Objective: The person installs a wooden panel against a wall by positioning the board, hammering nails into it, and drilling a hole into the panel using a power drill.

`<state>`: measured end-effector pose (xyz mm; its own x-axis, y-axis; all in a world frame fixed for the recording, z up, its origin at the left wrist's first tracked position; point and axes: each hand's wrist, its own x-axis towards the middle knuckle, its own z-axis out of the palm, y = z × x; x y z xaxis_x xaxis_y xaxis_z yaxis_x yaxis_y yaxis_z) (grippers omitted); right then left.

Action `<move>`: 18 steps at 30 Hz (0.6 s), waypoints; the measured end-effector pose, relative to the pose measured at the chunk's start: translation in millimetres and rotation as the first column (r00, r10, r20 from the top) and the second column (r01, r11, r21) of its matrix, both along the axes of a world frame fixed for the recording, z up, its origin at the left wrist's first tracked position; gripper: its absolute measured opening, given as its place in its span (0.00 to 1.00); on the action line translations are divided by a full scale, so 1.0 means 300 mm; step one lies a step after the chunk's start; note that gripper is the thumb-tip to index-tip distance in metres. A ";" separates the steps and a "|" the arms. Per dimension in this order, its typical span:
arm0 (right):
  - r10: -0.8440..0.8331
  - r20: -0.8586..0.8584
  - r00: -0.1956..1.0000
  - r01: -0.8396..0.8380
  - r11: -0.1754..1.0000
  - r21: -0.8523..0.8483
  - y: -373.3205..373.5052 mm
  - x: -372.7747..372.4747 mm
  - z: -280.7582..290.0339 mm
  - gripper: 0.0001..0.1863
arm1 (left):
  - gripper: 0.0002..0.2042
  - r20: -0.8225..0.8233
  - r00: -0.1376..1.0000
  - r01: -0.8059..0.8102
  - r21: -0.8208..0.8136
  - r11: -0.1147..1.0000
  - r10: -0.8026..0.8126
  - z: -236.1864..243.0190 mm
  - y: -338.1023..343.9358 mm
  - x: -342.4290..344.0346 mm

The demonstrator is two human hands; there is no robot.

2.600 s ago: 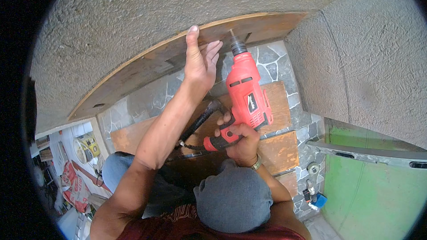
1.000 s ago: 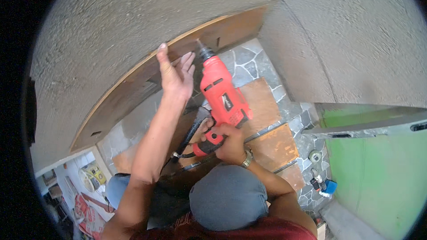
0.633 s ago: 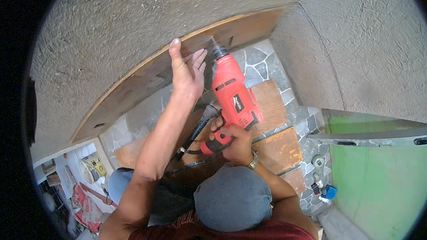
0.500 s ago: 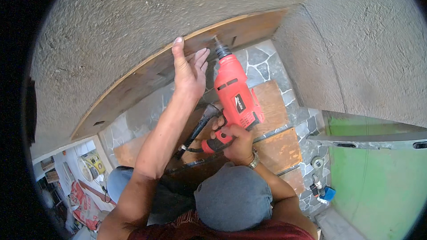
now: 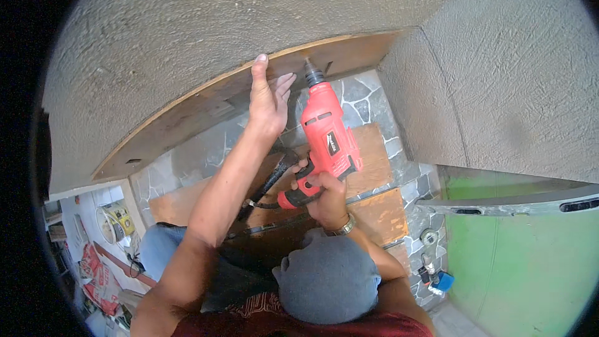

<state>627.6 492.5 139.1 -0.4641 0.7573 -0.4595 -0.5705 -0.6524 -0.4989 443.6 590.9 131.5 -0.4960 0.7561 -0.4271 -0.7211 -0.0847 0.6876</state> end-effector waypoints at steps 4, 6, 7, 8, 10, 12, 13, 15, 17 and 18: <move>0.012 -0.040 0.999 -0.011 0.999 0.040 -0.005 0.005 -0.008 0.26 | 0.59 0.015 1.000 0.024 0.002 1.000 -0.024 -0.006 0.000 -0.010; -0.004 -0.076 0.997 0.004 1.000 0.004 -0.019 -0.005 -0.006 0.27 | 0.59 0.005 1.000 0.015 -0.009 1.000 -0.015 -0.031 -0.003 -0.033; 0.003 -0.075 0.997 -0.003 1.000 0.012 -0.027 0.003 -0.003 0.27 | 0.58 0.009 1.000 0.024 -0.013 1.000 -0.023 -0.031 -0.002 -0.028; -0.001 -0.074 0.997 0.002 1.000 0.016 -0.035 0.013 -0.001 0.27 | 0.58 0.012 0.999 0.032 -0.018 0.999 -0.032 -0.030 -0.001 -0.025; -0.002 -0.075 0.997 0.004 1.000 0.020 -0.042 0.024 0.003 0.27 | 0.59 0.003 1.000 0.026 -0.013 1.000 -0.026 -0.031 0.000 -0.020; -0.008 -0.073 0.997 0.008 1.000 -0.004 -0.048 0.035 0.004 0.27 | 0.60 0.018 0.999 0.033 -0.042 0.999 -0.032 -0.031 0.004 -0.022; -0.007 -0.079 0.997 0.006 1.000 -0.003 -0.049 0.041 -0.005 0.27 | 0.60 0.013 0.999 0.032 -0.041 0.999 -0.031 -0.034 0.003 -0.024; 0.018 -0.095 0.995 -0.017 1.000 0.007 -0.053 0.056 -0.027 0.28 | 0.61 0.000 0.999 0.038 -0.037 0.999 -0.038 -0.037 -0.001 -0.030; 0.034 -0.054 0.998 -0.033 0.999 0.015 -0.058 0.062 0.012 0.29 | 0.61 -0.010 0.999 0.037 -0.033 0.999 -0.038 -0.036 0.001 -0.027; 0.049 -0.010 0.999 -0.049 0.999 0.016 -0.059 0.064 0.027 0.31 | 0.60 -0.016 0.999 0.037 -0.035 0.999 -0.038 -0.036 0.002 -0.028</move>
<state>646.9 474.8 147.1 -0.5057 0.7405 -0.4427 -0.5431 -0.6719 -0.5036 435.2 591.4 120.6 -0.4750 0.7592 -0.4450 -0.7117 -0.0340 0.7016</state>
